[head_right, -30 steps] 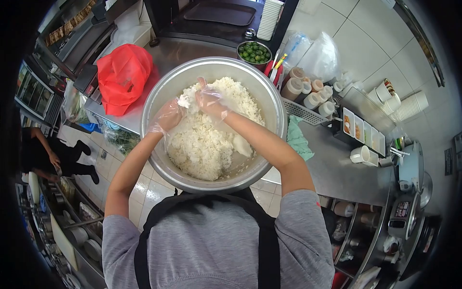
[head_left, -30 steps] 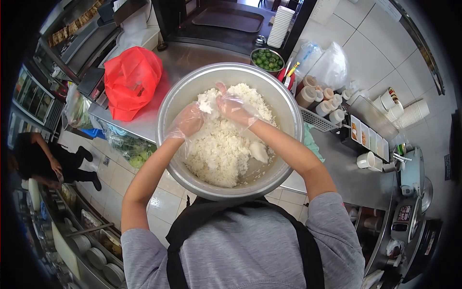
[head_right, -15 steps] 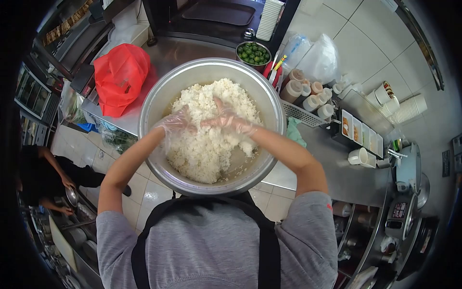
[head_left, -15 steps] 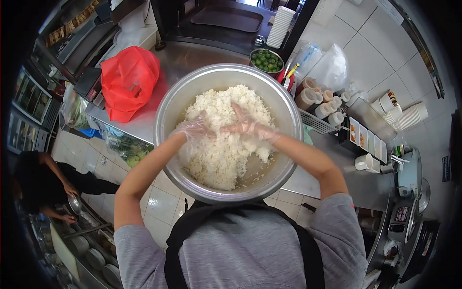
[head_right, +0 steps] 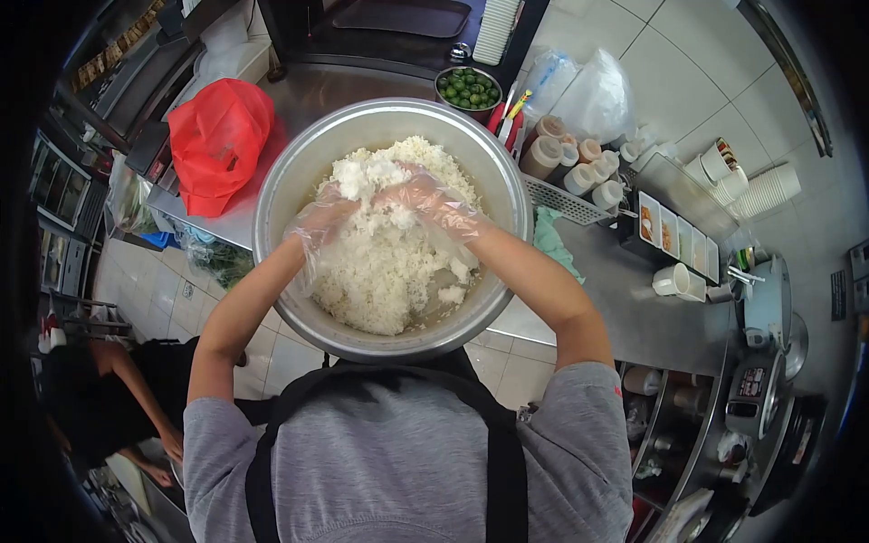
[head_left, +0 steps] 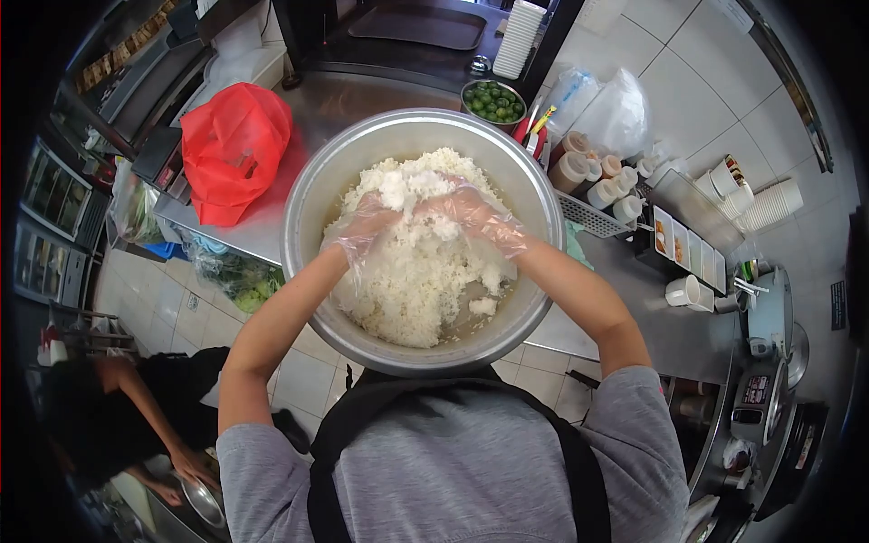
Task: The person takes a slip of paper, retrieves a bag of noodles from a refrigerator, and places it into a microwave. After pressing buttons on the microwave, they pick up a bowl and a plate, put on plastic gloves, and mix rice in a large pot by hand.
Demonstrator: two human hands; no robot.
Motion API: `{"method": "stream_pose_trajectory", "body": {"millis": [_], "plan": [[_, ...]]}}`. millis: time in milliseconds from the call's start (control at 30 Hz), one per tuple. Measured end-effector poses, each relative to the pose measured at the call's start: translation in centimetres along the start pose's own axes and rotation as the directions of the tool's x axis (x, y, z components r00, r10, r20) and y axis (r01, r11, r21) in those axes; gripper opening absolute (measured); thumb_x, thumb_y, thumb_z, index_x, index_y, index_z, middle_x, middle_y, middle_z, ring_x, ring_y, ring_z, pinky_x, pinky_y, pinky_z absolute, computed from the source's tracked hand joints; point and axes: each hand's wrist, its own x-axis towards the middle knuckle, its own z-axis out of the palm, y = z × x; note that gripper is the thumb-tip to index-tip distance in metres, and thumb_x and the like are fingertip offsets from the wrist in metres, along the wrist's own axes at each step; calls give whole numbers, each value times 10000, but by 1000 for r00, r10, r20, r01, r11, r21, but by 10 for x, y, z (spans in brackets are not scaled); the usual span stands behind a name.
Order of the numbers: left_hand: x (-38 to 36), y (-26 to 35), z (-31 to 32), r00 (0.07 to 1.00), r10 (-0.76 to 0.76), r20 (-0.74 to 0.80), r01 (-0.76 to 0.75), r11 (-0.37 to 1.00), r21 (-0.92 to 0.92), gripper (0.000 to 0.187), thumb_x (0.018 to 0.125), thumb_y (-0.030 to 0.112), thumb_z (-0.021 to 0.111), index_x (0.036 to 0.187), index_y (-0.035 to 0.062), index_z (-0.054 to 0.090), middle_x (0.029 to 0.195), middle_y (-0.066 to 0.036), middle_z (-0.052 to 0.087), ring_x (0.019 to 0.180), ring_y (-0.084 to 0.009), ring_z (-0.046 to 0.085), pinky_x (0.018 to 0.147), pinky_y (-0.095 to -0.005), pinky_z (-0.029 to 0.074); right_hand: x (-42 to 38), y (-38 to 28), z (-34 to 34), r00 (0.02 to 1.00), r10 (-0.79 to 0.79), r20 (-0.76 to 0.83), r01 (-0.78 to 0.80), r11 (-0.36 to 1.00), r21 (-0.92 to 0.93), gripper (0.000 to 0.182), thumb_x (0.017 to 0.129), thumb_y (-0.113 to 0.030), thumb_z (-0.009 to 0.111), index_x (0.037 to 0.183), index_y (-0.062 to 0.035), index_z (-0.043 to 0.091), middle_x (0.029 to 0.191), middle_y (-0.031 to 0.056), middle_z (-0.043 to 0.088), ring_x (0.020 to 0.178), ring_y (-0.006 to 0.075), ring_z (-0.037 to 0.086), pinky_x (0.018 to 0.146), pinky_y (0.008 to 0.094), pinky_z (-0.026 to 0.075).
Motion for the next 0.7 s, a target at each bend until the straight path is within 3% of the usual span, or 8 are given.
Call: {"method": "stream_pose_trajectory", "body": {"millis": [67, 133, 300, 367, 467, 500, 567, 700], "plan": [[11, -21, -8, 988, -27, -152, 36, 998, 55, 721, 743, 254, 671, 1301, -23, 308, 1191, -117, 490, 1061, -167, 490, 912, -312, 390, -17, -34, 8, 998, 36, -57, -54, 930, -363, 614, 842, -318, 560, 1328, -33, 317, 1202, 216, 458, 1103, 276, 465, 961, 341, 366], [20, -33, -16, 983, 58, -174, 11, 929, 370, 686, 782, 263, 628, 1314, -12, 294, 1191, -120, 492, 1066, -194, 492, 926, -319, 377, -19, -40, 8, 998, -18, -58, -18, 820, -572, 681, 837, -383, 550, 1333, -3, 280, 1258, 224, 424, 1155, 299, 435, 964, 332, 367], [-22, 31, 17, 975, 58, -214, 131, 628, 767, 630, 833, 192, 536, 1345, 16, 214, 1193, -178, 475, 1066, -291, 490, 913, -366, 378, 34, 30, -22, 945, -251, 209, 327, 717, -615, 684, 847, -418, 471, 1349, -18, 236, 1311, 216, 336, 1212, 319, 340, 1006, 345, 280], [-31, 38, 28, 961, 226, -158, 81, 317, 945, 554, 821, 129, 526, 1304, 14, 281, 1176, -206, 465, 1045, -319, 488, 875, -396, 395, 48, 49, -27, 890, -318, 326, 453, 685, -570, 608, 890, -420, 379, 1360, -59, 239, 1371, 211, 248, 1266, 327, 257, 1062, 373, 198], [-34, 53, 42, 988, 134, -83, 22, 404, 914, 373, 795, 45, 454, 1167, 63, 428, 1109, -241, 503, 1050, -371, 469, 907, -478, 324, 28, 8, -15, 970, -91, 224, 228, 652, -723, 628, 893, -389, 383, 1361, -21, 186, 1397, 214, 209, 1290, 335, 221, 1087, 378, 160], [-34, 54, 49, 994, 102, -47, 20, 252, 967, 402, 775, 27, 464, 1173, 73, 429, 1135, -236, 487, 1057, -381, 462, 906, -483, 327, 17, -11, -7, 992, 41, 119, 69, 613, -787, 659, 883, -373, 409, 1359, 8, 159, 1395, 217, 211, 1288, 337, 223, 1085, 373, 162], [-34, 53, 62, 999, 38, 13, -10, -65, 998, 466, 734, -11, 483, 1185, 92, 429, 1185, -227, 457, 1069, -399, 448, 904, -494, 332, 21, -11, -11, 979, -115, 167, 203, 556, -806, 712, 830, -325, 507, 1364, -14, 154, 1392, 220, 215, 1292, 335, 219, 1078, 382, 168], [-26, 17, 101, 931, -105, 349, -365, -239, 900, 538, 704, 38, 561, 1217, 99, 415, 1254, -241, 392, 1121, -430, 401, 930, -503, 325, 28, -33, -20, 956, -120, 269, 266, 743, -614, 753, 738, -266, 652, 1326, -34, 244, 1261, 268, 373, 1217, 353, 336, 998, 404, 293]]}}
